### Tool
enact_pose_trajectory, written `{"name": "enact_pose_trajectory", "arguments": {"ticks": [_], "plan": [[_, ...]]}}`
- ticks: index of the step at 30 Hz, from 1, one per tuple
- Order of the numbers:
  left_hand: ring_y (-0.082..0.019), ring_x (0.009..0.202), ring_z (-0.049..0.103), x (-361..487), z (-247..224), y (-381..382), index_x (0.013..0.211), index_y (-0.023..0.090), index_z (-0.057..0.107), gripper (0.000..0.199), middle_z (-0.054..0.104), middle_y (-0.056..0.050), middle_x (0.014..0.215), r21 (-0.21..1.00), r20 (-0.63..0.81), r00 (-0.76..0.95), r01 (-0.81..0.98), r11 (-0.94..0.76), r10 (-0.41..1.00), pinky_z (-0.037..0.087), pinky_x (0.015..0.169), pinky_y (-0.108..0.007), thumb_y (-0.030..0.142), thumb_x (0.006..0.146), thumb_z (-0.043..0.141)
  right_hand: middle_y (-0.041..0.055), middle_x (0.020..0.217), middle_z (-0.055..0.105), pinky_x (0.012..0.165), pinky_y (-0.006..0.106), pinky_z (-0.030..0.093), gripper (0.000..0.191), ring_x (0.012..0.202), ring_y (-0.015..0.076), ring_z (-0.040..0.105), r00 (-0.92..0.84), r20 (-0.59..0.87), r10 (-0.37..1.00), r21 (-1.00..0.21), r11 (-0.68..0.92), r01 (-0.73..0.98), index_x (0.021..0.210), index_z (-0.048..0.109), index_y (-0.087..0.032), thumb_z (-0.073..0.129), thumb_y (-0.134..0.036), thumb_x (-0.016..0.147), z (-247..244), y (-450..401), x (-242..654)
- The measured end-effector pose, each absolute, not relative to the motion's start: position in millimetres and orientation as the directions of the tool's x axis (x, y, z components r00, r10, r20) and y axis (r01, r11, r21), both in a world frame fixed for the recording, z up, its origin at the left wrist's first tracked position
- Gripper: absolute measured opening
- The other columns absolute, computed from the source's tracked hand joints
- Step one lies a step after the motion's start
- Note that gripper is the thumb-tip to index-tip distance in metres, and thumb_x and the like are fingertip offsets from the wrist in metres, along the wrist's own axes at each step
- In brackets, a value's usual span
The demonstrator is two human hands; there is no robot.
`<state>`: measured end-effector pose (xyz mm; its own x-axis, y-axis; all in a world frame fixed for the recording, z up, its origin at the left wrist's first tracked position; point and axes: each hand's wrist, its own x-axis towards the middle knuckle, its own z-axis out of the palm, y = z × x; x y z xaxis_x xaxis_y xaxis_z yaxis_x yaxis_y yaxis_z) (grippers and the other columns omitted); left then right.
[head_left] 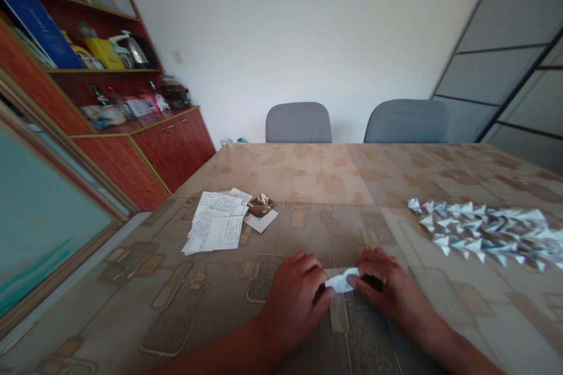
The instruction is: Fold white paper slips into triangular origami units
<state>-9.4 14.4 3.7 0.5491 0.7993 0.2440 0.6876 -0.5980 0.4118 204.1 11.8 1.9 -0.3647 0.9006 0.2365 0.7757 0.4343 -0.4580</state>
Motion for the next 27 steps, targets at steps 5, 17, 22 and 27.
{"name": "enact_pose_trajectory", "arguments": {"ticks": [5, 17, 22, 27], "plan": [[-0.022, 0.086, 0.053, -12, 10, 7, 0.099, 0.017, 0.059, 0.011, 0.062, -0.005, 0.094, 0.296, 0.331, 0.589, 0.677, -0.674, 0.737, 0.04, 0.077, -0.036, 0.021, 0.089, 0.056, 0.0013, 0.066, 0.057, 0.061, 0.03, 0.039, 0.022, 0.066, 0.0192, 0.054, -0.297, 0.271, 0.916, -0.41, 0.389, 0.825, 0.061, 0.057, -0.018, 0.066, -0.022, 0.081, -9, 15, 201], [-0.025, 0.091, 0.055, -5, -13, -8, 0.111, 0.013, 0.057, 0.039, 0.063, -0.009, 0.105, 0.092, 0.303, 0.733, 0.614, -0.784, 0.609, 0.043, 0.079, -0.041, 0.043, 0.086, 0.059, 0.0006, 0.068, 0.056, 0.064, 0.031, 0.037, 0.019, 0.069, 0.0206, 0.054, -0.259, 0.294, 0.92, -0.309, 0.348, 0.885, 0.063, 0.056, -0.02, 0.069, -0.016, 0.076, -12, 11, 196], [-0.026, 0.091, 0.055, -8, -17, -8, 0.112, 0.014, 0.057, 0.042, 0.063, -0.01, 0.107, 0.097, 0.296, 0.738, 0.609, -0.788, 0.607, 0.043, 0.077, -0.041, 0.045, 0.084, 0.06, 0.0011, 0.07, 0.057, 0.068, 0.034, 0.038, 0.02, 0.071, 0.0216, 0.055, -0.255, 0.288, 0.923, -0.318, 0.344, 0.884, 0.064, 0.057, -0.02, 0.066, -0.021, 0.081, -11, 9, 195], [-0.025, 0.091, 0.055, -10, -18, -8, 0.114, 0.013, 0.056, 0.043, 0.063, -0.01, 0.109, 0.096, 0.296, 0.741, 0.605, -0.79, 0.603, 0.042, 0.078, -0.041, 0.045, 0.085, 0.059, 0.0015, 0.072, 0.059, 0.07, 0.035, 0.037, 0.017, 0.074, 0.0221, 0.055, -0.231, 0.307, 0.923, -0.292, 0.322, 0.9, 0.067, 0.058, -0.021, 0.066, -0.022, 0.082, -15, 9, 194]]}}
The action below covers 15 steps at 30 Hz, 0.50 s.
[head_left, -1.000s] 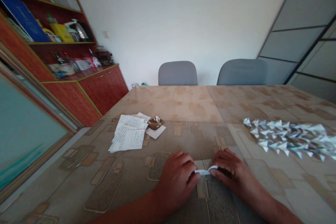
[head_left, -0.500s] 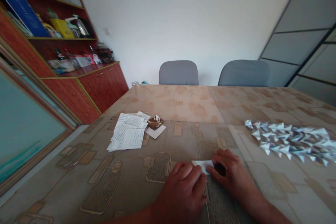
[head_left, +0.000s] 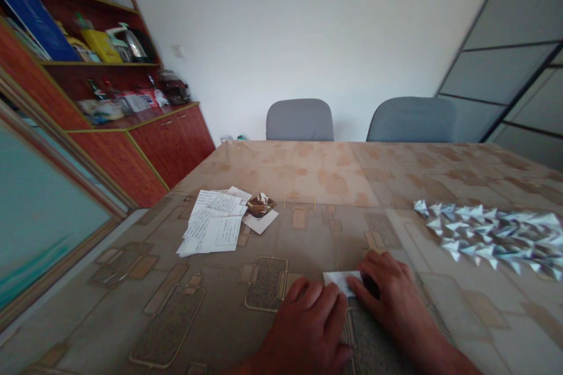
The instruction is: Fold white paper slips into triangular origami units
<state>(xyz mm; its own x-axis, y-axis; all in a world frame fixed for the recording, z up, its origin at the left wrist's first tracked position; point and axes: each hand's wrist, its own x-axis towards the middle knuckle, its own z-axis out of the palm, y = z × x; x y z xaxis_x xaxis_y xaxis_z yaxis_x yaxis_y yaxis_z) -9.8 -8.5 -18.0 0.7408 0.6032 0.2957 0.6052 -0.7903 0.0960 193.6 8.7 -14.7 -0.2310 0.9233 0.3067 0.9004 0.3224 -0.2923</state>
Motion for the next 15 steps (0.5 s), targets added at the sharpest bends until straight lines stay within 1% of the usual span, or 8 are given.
{"name": "enact_pose_trajectory", "arguments": {"ticks": [3, 6, 15], "plan": [[-0.025, 0.09, 0.054, -9.1, -18.4, -9.0, 0.115, 0.013, 0.056, 0.044, 0.063, -0.01, 0.108, 0.089, 0.296, 0.744, 0.603, -0.793, 0.599, 0.042, 0.078, -0.041, 0.045, 0.085, 0.058, 0.0014, 0.072, 0.058, 0.07, 0.035, 0.036, 0.016, 0.073, 0.0222, 0.055, -0.223, 0.313, 0.923, -0.27, 0.311, 0.911, 0.066, 0.057, -0.021, 0.067, -0.02, 0.079, -15.5, 8.3, 192.4], [-0.025, 0.091, 0.054, -7.3, -17.8, -8.8, 0.115, 0.013, 0.056, 0.042, 0.063, -0.01, 0.107, 0.095, 0.277, 0.749, 0.602, -0.793, 0.602, 0.042, 0.079, -0.041, 0.043, 0.086, 0.058, 0.0016, 0.072, 0.058, 0.07, 0.035, 0.036, 0.017, 0.073, 0.022, 0.054, -0.229, 0.311, 0.922, -0.255, 0.313, 0.915, 0.066, 0.056, -0.021, 0.065, -0.022, 0.08, -13.9, 7.4, 191.5], [-0.026, 0.095, 0.052, -7.6, -10.0, -9.8, 0.119, 0.015, 0.053, 0.041, 0.061, -0.009, 0.112, 0.156, 0.219, 0.742, 0.614, -0.774, 0.633, 0.04, 0.082, -0.041, 0.042, 0.087, 0.057, 0.002, 0.075, 0.058, 0.074, 0.037, 0.037, 0.018, 0.078, 0.0235, 0.054, -0.244, 0.285, 0.927, -0.281, 0.324, 0.903, 0.068, 0.058, -0.022, 0.062, -0.023, 0.085, -10.8, 5.8, 191.9]]}}
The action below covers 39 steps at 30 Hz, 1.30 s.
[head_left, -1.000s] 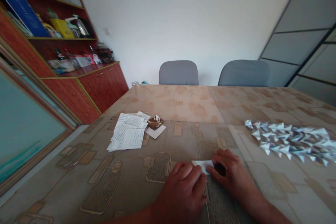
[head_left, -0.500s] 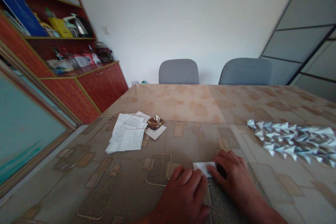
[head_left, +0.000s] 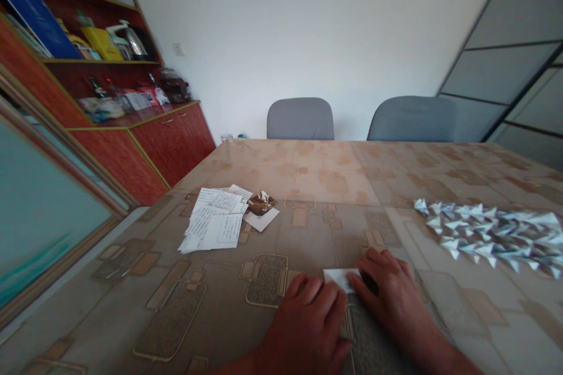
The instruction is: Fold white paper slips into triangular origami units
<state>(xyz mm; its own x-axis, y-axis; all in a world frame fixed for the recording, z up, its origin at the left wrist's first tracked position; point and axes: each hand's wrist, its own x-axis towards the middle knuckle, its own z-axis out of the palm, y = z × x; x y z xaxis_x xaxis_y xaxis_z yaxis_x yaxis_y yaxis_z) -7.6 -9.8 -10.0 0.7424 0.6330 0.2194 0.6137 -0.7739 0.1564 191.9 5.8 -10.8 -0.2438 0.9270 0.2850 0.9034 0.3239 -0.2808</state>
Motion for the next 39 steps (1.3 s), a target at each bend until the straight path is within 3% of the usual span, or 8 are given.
{"name": "enact_pose_trajectory", "arguments": {"ticks": [9, 12, 18, 26, 31, 34, 36, 39], "plan": [[-0.026, 0.096, 0.051, -12, -6, -7, 0.12, 0.017, 0.054, 0.043, 0.061, -0.008, 0.111, 0.177, 0.204, 0.756, 0.597, -0.783, 0.622, 0.038, 0.086, -0.044, 0.044, 0.086, 0.058, 0.0028, 0.078, 0.061, 0.076, 0.041, 0.039, 0.011, 0.079, 0.0255, 0.057, -0.19, 0.286, 0.939, -0.279, 0.271, 0.921, 0.073, 0.058, -0.022, 0.064, -0.021, 0.083, -13, 6, 189], [-0.026, 0.096, 0.051, -14, -5, -6, 0.121, 0.019, 0.053, 0.046, 0.062, -0.008, 0.11, 0.206, 0.194, 0.753, 0.595, -0.777, 0.629, 0.038, 0.086, -0.043, 0.046, 0.084, 0.061, 0.0037, 0.085, 0.064, 0.077, 0.041, 0.041, 0.004, 0.083, 0.0257, 0.058, -0.166, 0.328, 0.93, -0.319, 0.274, 0.907, 0.085, 0.059, -0.023, 0.06, -0.02, 0.083, -17, 4, 192], [-0.025, 0.095, 0.051, -14, -1, -5, 0.121, 0.018, 0.054, 0.05, 0.062, -0.006, 0.108, 0.222, 0.181, 0.749, 0.6, -0.768, 0.637, 0.038, 0.085, -0.041, 0.045, 0.081, 0.065, 0.0126, 0.119, 0.061, 0.085, 0.05, 0.044, 0.045, 0.105, 0.0336, 0.057, -0.118, 0.474, 0.873, -0.273, 0.273, 0.923, 0.122, 0.05, -0.023, 0.06, -0.023, 0.077, -32, -2, 187], [-0.025, 0.093, 0.052, -17, -7, -5, 0.115, 0.019, 0.058, 0.044, 0.063, -0.007, 0.11, 0.188, 0.24, 0.734, 0.606, -0.773, 0.635, 0.038, 0.085, -0.042, 0.047, 0.082, 0.063, 0.0148, 0.135, 0.053, 0.085, 0.052, 0.047, 0.054, 0.115, 0.0349, 0.056, -0.066, 0.424, 0.903, -0.284, 0.202, 0.937, 0.132, 0.041, -0.025, 0.054, -0.024, 0.08, -45, -1, 195], [-0.025, 0.097, 0.052, -28, -12, -7, 0.114, 0.016, 0.058, 0.042, 0.063, -0.007, 0.115, 0.133, 0.304, 0.742, 0.589, -0.797, 0.598, 0.038, 0.09, -0.044, 0.045, 0.083, 0.063, 0.014, 0.135, 0.054, 0.087, 0.052, 0.047, 0.051, 0.116, 0.0322, 0.056, -0.076, 0.393, 0.916, -0.33, 0.218, 0.919, 0.133, 0.043, -0.024, 0.049, -0.02, 0.083, -44, -1, 206], [-0.023, 0.096, 0.053, -29, -9, -4, 0.108, 0.018, 0.06, 0.035, 0.066, -0.004, 0.108, 0.118, 0.323, 0.73, 0.6, -0.791, 0.602, 0.036, 0.095, -0.043, 0.041, 0.083, 0.066, 0.0133, 0.132, 0.056, 0.089, 0.05, 0.047, 0.05, 0.117, 0.0306, 0.055, -0.139, 0.425, 0.895, -0.337, 0.299, 0.893, 0.129, 0.05, -0.022, 0.049, -0.013, 0.081, -35, 0, 207], [-0.02, 0.093, 0.054, -24, -4, 0, 0.099, 0.019, 0.061, 0.026, 0.066, -0.001, 0.098, 0.126, 0.304, 0.725, 0.613, -0.78, 0.619, 0.035, 0.098, -0.041, 0.036, 0.082, 0.069, 0.0122, 0.126, 0.061, 0.09, 0.047, 0.047, 0.042, 0.114, 0.0292, 0.057, -0.231, 0.432, 0.871, -0.337, 0.394, 0.855, 0.122, 0.058, -0.022, 0.052, -0.011, 0.081, -23, 1, 204], [-0.018, 0.09, 0.054, -14, 3, 10, 0.095, 0.02, 0.06, 0.02, 0.064, 0.001, 0.091, 0.104, 0.271, 0.73, 0.626, -0.773, 0.627, 0.035, 0.1, -0.041, 0.031, 0.082, 0.071, 0.0053, 0.104, 0.07, 0.088, 0.043, 0.046, 0.019, 0.1, 0.0254, 0.062, -0.39, 0.364, 0.846, -0.35, 0.512, 0.784, 0.095, 0.068, -0.025, 0.058, -0.012, 0.085, -5, 1, 199]]}}
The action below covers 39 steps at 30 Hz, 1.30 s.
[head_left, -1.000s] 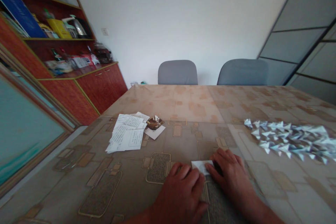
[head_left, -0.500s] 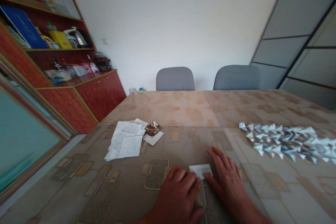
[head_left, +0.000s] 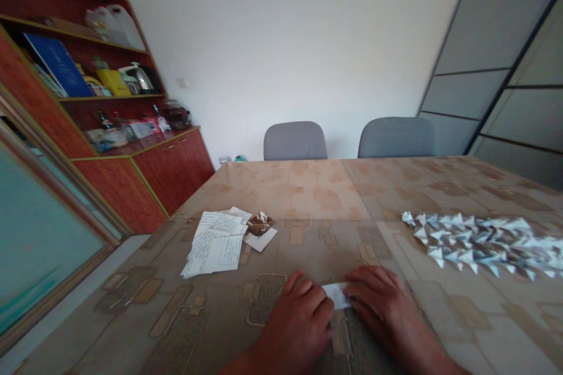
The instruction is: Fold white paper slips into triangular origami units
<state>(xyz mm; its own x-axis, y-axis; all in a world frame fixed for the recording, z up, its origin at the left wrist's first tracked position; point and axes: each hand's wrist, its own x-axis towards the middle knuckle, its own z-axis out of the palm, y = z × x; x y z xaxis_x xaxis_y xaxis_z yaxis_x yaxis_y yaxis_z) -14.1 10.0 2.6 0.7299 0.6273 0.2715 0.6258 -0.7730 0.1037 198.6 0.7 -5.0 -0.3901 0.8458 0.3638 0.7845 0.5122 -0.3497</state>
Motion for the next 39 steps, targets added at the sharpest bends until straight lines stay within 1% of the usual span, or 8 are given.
{"name": "enact_pose_trajectory", "arguments": {"ticks": [2, 6, 11, 14, 18, 22, 29, 39], "plan": [[-0.018, 0.09, 0.054, -8, 4, 17, 0.095, 0.02, 0.06, 0.017, 0.063, 0.001, 0.088, 0.068, 0.294, 0.731, 0.627, -0.776, 0.616, 0.033, 0.103, -0.044, 0.03, 0.084, 0.069, 0.004, 0.096, 0.07, 0.085, 0.04, 0.046, 0.013, 0.093, 0.0234, 0.062, -0.422, 0.349, 0.837, -0.375, 0.537, 0.756, 0.087, 0.067, -0.023, 0.06, -0.012, 0.086, 2, 0, 196], [-0.017, 0.087, 0.054, -4, 0, 26, 0.086, 0.018, 0.059, 0.006, 0.06, 0.002, 0.082, -0.039, 0.319, 0.773, 0.589, -0.808, 0.548, 0.027, 0.108, -0.045, 0.023, 0.088, 0.064, 0.0029, 0.094, 0.07, 0.085, 0.038, 0.044, 0.012, 0.09, 0.0211, 0.061, -0.427, 0.346, 0.835, -0.407, 0.544, 0.734, 0.088, 0.067, -0.022, 0.064, -0.01, 0.084, 5, -1, 194], [-0.016, 0.077, 0.055, -4, -5, 30, 0.081, 0.016, 0.061, 0.008, 0.061, 0.001, 0.074, -0.12, 0.362, 0.797, 0.555, -0.823, 0.484, 0.029, 0.107, -0.044, 0.018, 0.088, 0.062, 0.0016, 0.094, 0.069, 0.085, 0.036, 0.042, 0.016, 0.091, 0.0208, 0.06, -0.414, 0.346, 0.842, -0.425, 0.534, 0.731, 0.09, 0.067, -0.023, 0.068, -0.01, 0.08, 8, -2, 192], [-0.015, 0.071, 0.055, -5, -2, 33, 0.073, 0.017, 0.061, 0.012, 0.062, 0.002, 0.07, -0.008, 0.386, 0.753, 0.58, -0.814, 0.533, 0.037, 0.099, -0.04, 0.016, 0.085, 0.062, 0.0003, 0.088, 0.068, 0.084, 0.036, 0.04, 0.012, 0.088, 0.0204, 0.06, -0.414, 0.341, 0.844, -0.398, 0.529, 0.75, 0.086, 0.067, -0.022, 0.067, -0.011, 0.081, 10, -2, 190], [-0.015, 0.069, 0.057, -5, 7, 33, 0.07, 0.018, 0.062, 0.013, 0.063, 0.001, 0.067, 0.219, 0.38, 0.66, 0.617, -0.756, 0.648, 0.044, 0.074, -0.029, 0.011, 0.08, 0.06, 0.0004, 0.077, 0.066, 0.081, 0.035, 0.039, 0.016, 0.08, 0.0189, 0.058, -0.401, 0.376, 0.835, -0.369, 0.532, 0.762, 0.077, 0.063, -0.02, 0.056, -0.012, 0.089, 11, -1, 188], [-0.016, 0.072, 0.059, -3, 10, 30, 0.079, 0.019, 0.066, 0.009, 0.067, 0.0, 0.073, 0.409, 0.424, 0.585, 0.558, -0.722, 0.692, 0.041, 0.074, -0.03, 0.011, 0.077, 0.062, 0.0004, 0.074, 0.064, 0.078, 0.033, 0.038, 0.014, 0.078, 0.0187, 0.057, -0.359, 0.44, 0.823, -0.424, 0.543, 0.725, 0.078, 0.061, -0.02, 0.057, -0.009, 0.086, 13, -3, 188], [-0.013, 0.063, 0.055, 4, 4, 27, 0.064, 0.017, 0.065, 0.017, 0.064, 0.001, 0.062, 0.523, 0.495, 0.504, 0.478, -0.706, 0.708, 0.035, 0.064, -0.025, 0.001, 0.063, 0.061, -0.0006, 0.07, 0.062, 0.073, 0.032, 0.036, 0.015, 0.071, 0.018, 0.055, -0.334, 0.542, 0.772, -0.435, 0.597, 0.675, 0.076, 0.06, -0.021, 0.059, -0.006, 0.08, 19, -8, 182], [-0.014, 0.06, 0.055, -8, 9, 41, 0.057, 0.015, 0.064, 0.018, 0.061, 0.0, 0.059, 0.646, 0.343, 0.402, 0.555, -0.524, 0.849, 0.035, 0.059, -0.022, -0.001, 0.057, 0.057, 0.0014, 0.074, 0.059, 0.078, 0.037, 0.036, 0.016, 0.077, 0.0203, 0.053, -0.382, 0.434, 0.816, -0.378, 0.55, 0.745, 0.078, 0.056, -0.02, 0.05, -0.013, 0.091, 26, -3, 200]]}}
